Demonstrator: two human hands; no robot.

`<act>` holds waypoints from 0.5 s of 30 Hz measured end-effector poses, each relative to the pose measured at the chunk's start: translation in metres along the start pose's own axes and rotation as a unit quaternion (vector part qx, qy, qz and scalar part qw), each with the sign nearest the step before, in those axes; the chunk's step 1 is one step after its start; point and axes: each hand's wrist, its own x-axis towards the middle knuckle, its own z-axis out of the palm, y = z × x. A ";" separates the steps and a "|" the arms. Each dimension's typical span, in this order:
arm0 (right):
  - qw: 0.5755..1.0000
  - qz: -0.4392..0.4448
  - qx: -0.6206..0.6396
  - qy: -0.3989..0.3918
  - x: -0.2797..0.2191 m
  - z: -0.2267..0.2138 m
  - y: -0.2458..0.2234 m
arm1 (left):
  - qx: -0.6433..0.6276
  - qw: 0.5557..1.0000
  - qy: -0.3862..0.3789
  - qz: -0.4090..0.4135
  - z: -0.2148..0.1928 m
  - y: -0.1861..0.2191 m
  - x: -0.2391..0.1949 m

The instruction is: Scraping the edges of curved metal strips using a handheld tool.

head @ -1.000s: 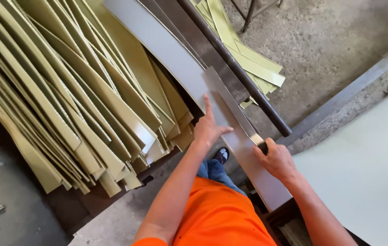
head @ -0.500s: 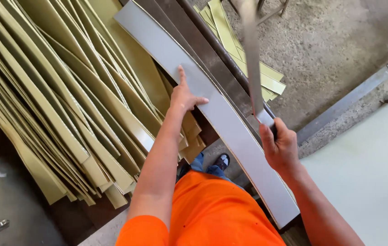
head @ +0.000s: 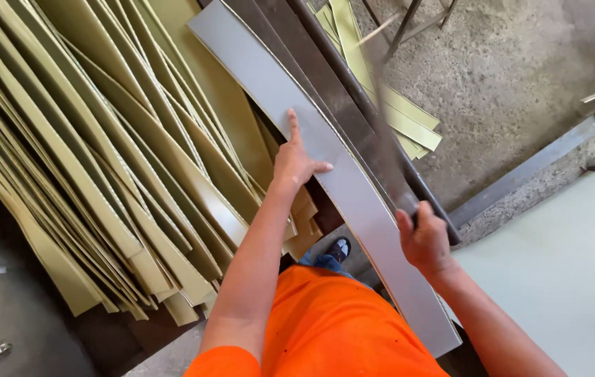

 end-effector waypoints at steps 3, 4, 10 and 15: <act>0.967 -0.018 -0.221 -0.123 -0.004 0.016 0.046 | 0.001 1.000 0.002 0.000 -0.002 -0.002 -0.007; 0.967 -0.022 -0.221 -0.122 0.000 0.010 0.030 | -0.001 1.000 0.006 0.000 -0.003 -0.002 -0.003; 0.996 0.025 -0.079 -0.046 -0.009 -0.006 -0.007 | -0.005 1.000 0.011 0.015 0.001 -0.002 -0.001; 0.972 0.014 -0.212 -0.104 -0.001 0.002 0.024 | 0.015 1.000 0.001 0.008 -0.005 0.004 0.000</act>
